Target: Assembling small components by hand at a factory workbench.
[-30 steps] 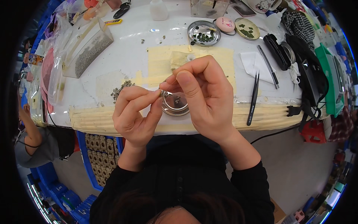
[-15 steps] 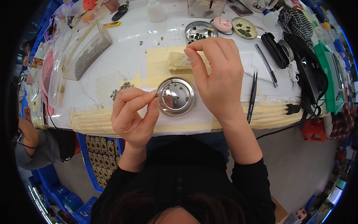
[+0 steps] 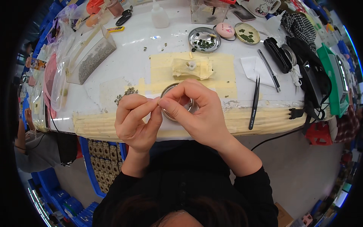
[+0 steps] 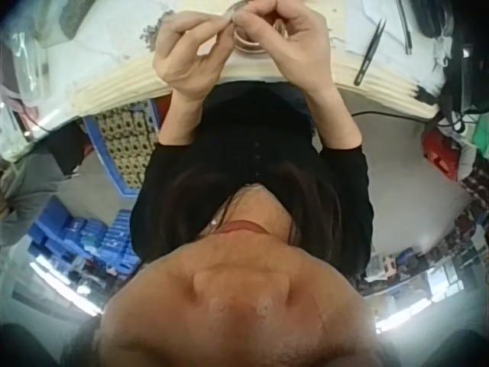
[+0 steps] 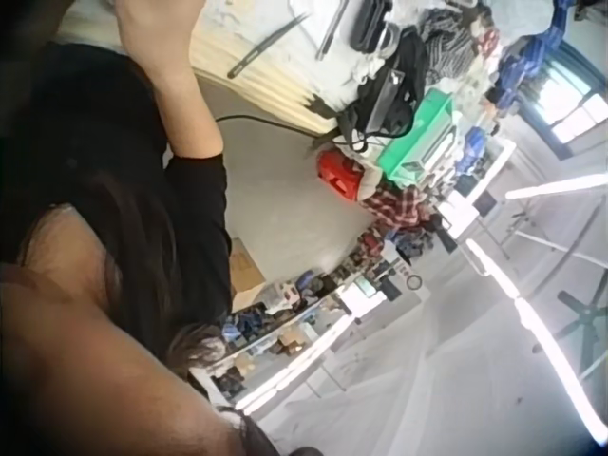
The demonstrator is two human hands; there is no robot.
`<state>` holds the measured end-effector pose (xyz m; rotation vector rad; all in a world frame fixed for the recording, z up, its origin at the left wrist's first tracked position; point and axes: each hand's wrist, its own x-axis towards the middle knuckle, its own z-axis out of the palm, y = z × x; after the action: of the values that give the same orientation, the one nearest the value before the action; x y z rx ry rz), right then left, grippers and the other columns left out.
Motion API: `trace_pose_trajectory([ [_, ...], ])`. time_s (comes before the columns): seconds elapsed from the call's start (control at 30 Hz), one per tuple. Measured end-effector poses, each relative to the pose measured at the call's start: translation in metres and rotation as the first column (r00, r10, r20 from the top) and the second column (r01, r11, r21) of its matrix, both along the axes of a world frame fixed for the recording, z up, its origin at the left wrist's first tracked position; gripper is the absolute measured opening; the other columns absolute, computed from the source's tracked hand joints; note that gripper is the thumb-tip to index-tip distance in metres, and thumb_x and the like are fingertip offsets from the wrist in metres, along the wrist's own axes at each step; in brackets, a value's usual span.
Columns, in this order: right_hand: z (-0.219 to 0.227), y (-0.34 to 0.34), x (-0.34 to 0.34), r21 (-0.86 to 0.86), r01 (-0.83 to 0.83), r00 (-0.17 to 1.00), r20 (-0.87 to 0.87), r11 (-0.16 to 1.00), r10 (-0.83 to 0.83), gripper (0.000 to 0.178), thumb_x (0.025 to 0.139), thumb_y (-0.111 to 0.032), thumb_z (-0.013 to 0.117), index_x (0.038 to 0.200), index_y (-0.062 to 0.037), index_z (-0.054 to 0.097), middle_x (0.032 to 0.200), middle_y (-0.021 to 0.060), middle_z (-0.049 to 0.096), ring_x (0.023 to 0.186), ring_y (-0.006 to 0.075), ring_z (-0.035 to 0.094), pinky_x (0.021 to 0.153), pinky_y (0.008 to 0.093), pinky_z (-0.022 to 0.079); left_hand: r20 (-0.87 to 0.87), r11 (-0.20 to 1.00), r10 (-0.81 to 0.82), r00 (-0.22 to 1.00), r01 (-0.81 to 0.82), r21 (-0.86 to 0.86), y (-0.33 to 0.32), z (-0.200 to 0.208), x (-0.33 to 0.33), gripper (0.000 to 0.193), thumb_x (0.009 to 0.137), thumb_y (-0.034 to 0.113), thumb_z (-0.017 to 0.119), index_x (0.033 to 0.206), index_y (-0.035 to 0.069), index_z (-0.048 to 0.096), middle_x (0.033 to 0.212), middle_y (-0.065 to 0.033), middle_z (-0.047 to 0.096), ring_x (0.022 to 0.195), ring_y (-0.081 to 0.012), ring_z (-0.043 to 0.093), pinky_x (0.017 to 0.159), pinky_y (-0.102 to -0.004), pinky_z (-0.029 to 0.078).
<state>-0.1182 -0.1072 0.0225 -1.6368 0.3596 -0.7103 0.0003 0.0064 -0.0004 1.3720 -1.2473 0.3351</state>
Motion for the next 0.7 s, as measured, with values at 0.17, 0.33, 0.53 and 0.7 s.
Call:
trace_pose_trajectory([
  [0.17,-0.005,0.004,0.0,-0.763,0.381,0.924,0.297,0.523,-0.24,0.021,0.074,-0.01,0.081,0.094,-0.0087,0.075,0.081,-0.0011,0.061,0.072,0.0168,0.053,0.063,0.0286,0.041,-0.055,0.999,0.025,0.998,-0.024,0.022,-0.002,0.0,-0.002,0.03,0.069,-0.008,0.08,0.097,0.0,0.075,0.086,-0.0064,0.065,0.075,-0.0198,0.06,0.063,-0.0295,0.046],
  [0.33,-0.005,0.014,-0.004,-0.807,0.33,0.941,0.24,0.49,-0.24,0.032,0.072,-0.011,0.082,0.103,-0.0087,0.076,0.083,-0.0006,0.062,0.074,0.0186,0.053,0.064,0.0293,0.041,-0.097,0.999,0.014,0.995,-0.011,0.031,-0.001,-0.003,0.0,0.027,0.07,-0.007,0.08,0.095,0.001,0.074,0.086,-0.006,0.065,0.074,-0.0194,0.06,0.063,-0.0292,0.046],
  [0.53,-0.012,0.008,-0.005,-0.419,0.178,0.983,0.106,0.89,-0.147,0.021,0.081,-0.011,0.079,0.101,-0.0041,0.075,0.084,0.0039,0.064,0.075,0.0178,0.056,0.066,0.028,0.044,-0.06,1.0,-0.006,0.998,0.005,-0.01,-0.003,-0.002,-0.001,0.029,0.068,-0.008,0.08,0.095,0.001,0.075,0.086,-0.0057,0.065,0.075,-0.0192,0.061,0.063,-0.0294,0.046],
  [0.7,-0.009,0.01,-0.003,0.159,0.012,0.998,0.051,0.987,-0.021,0.011,0.086,-0.008,0.076,0.094,-0.0013,0.073,0.083,0.0068,0.063,0.073,0.0166,0.057,0.067,0.0264,0.046,0.009,1.0,-0.023,1.0,0.023,-0.001,-0.002,-0.002,0.0,0.032,0.067,-0.008,0.08,0.097,0.0,0.074,0.086,-0.0056,0.065,0.075,-0.0194,0.061,0.062,-0.0296,0.046],
])
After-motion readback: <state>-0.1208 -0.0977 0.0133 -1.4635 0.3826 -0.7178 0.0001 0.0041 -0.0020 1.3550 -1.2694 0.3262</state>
